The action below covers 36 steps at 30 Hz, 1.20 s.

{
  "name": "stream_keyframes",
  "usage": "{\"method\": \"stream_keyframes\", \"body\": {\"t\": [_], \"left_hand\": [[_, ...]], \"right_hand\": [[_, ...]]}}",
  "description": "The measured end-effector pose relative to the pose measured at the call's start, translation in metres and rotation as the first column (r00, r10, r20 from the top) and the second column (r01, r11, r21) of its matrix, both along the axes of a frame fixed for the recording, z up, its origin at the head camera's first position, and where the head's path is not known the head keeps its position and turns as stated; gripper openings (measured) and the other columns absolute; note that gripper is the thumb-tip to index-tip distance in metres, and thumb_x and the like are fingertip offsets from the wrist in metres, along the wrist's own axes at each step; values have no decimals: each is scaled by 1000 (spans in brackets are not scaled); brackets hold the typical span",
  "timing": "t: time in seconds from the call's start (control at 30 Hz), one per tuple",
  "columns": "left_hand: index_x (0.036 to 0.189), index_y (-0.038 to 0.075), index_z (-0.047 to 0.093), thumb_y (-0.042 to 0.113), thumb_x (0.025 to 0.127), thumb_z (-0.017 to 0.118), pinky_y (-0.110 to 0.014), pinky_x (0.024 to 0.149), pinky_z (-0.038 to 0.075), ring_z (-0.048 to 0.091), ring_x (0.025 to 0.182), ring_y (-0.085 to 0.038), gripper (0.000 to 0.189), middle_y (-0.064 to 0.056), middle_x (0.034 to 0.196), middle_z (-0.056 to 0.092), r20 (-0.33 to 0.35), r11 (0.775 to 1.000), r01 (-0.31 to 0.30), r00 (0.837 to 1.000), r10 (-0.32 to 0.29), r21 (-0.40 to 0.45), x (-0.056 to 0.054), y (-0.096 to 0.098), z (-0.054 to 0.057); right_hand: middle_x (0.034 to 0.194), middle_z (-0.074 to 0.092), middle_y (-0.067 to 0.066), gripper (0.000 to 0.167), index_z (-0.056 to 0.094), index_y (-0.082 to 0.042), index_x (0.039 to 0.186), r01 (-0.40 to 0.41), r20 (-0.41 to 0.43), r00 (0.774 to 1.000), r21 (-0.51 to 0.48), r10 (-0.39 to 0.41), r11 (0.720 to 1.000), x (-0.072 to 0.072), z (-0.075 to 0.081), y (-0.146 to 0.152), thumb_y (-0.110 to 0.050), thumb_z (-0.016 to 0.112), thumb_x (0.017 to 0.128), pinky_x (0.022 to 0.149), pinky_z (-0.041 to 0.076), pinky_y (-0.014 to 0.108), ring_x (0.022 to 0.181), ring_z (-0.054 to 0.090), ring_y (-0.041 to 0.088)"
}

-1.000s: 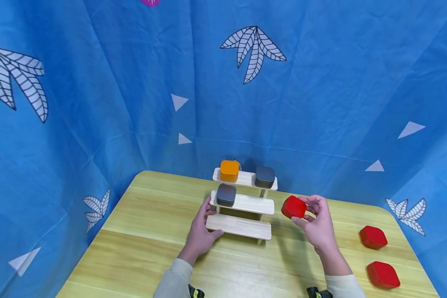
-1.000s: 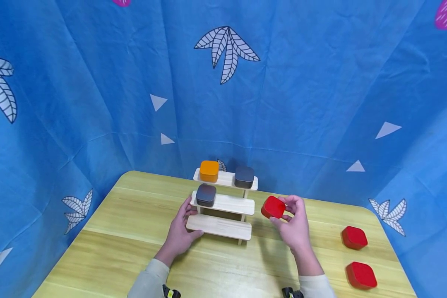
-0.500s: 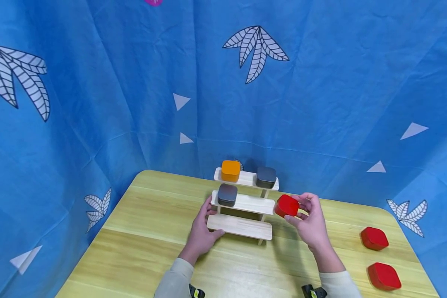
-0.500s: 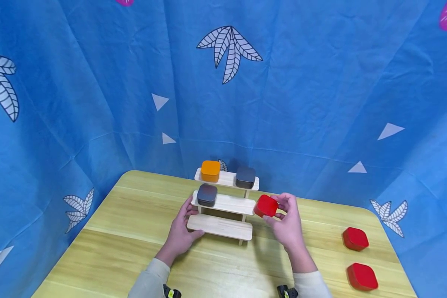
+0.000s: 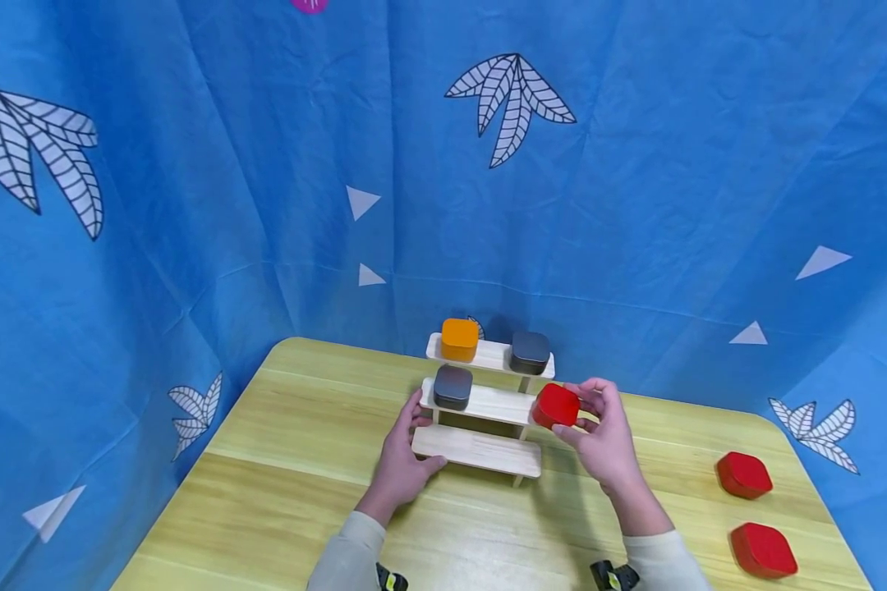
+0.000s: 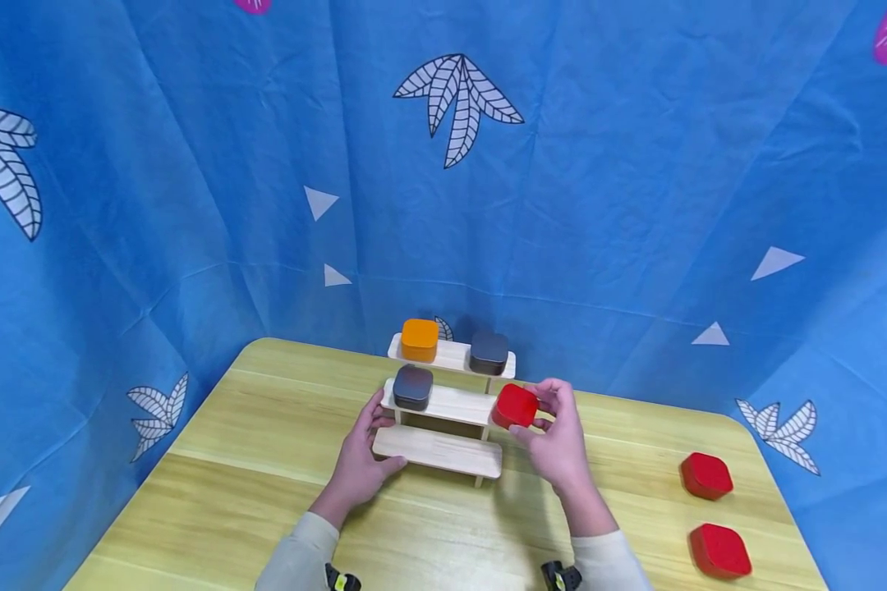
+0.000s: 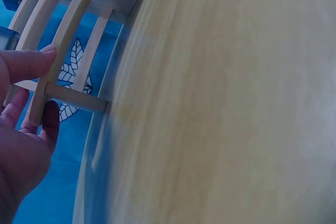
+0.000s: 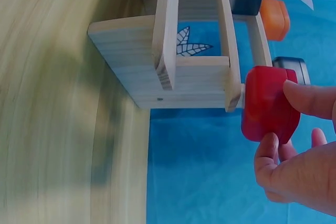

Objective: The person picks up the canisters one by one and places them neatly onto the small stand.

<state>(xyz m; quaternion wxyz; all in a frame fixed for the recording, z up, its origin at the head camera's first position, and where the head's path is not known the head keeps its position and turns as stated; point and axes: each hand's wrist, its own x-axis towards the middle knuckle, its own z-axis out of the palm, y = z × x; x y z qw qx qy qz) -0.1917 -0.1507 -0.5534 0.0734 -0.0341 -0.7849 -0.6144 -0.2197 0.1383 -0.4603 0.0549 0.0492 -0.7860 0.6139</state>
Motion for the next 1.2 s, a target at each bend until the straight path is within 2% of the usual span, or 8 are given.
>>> {"method": "stream_keyframes", "body": {"t": [0.37, 0.7, 0.83, 1.2], "left_hand": [[160, 20, 22, -9, 74, 82, -51, 111, 32, 47, 125, -20, 109, 2, 140, 45, -10, 1000, -4, 1000, 4, -12, -1, -1, -3], [160, 20, 22, -9, 72, 83, -47, 108, 36, 48, 124, -19, 111, 2, 139, 47, -18, 1000, -5, 1000, 5, -17, -1, -1, -2], [160, 23, 22, -8, 73, 82, -46, 110, 35, 48, 124, -16, 111, 4, 138, 46, 0, 1000, -7, 1000, 7, -25, -1, -1, -1], [160, 22, 22, -10, 73, 81, -47, 108, 37, 48, 124, -18, 110, 2, 139, 45, -11, 1000, -1, 1000, 1, -13, 0, -1, 0]], "right_hand": [[141, 52, 19, 73, 33, -1, 132, -28, 12, 1000, 1, 28, 1000, -2, 0, -7, 18, 75, 75, 90, 45, 36, 120, 48, 34], [139, 54, 19, 70, 35, 0, 130, -49, -13, 999, -24, 49, 999, -5, -1, -12, 20, 74, 75, 86, 47, 28, 121, 51, 33], [139, 54, 19, 69, 35, 0, 129, -44, -13, 999, -23, 44, 999, -5, -1, -14, 20, 73, 75, 86, 46, 27, 121, 51, 33], [137, 50, 18, 69, 35, 2, 128, -30, -16, 999, -58, 29, 998, -7, -4, -19, 24, 71, 73, 88, 47, 21, 121, 50, 37]]}}
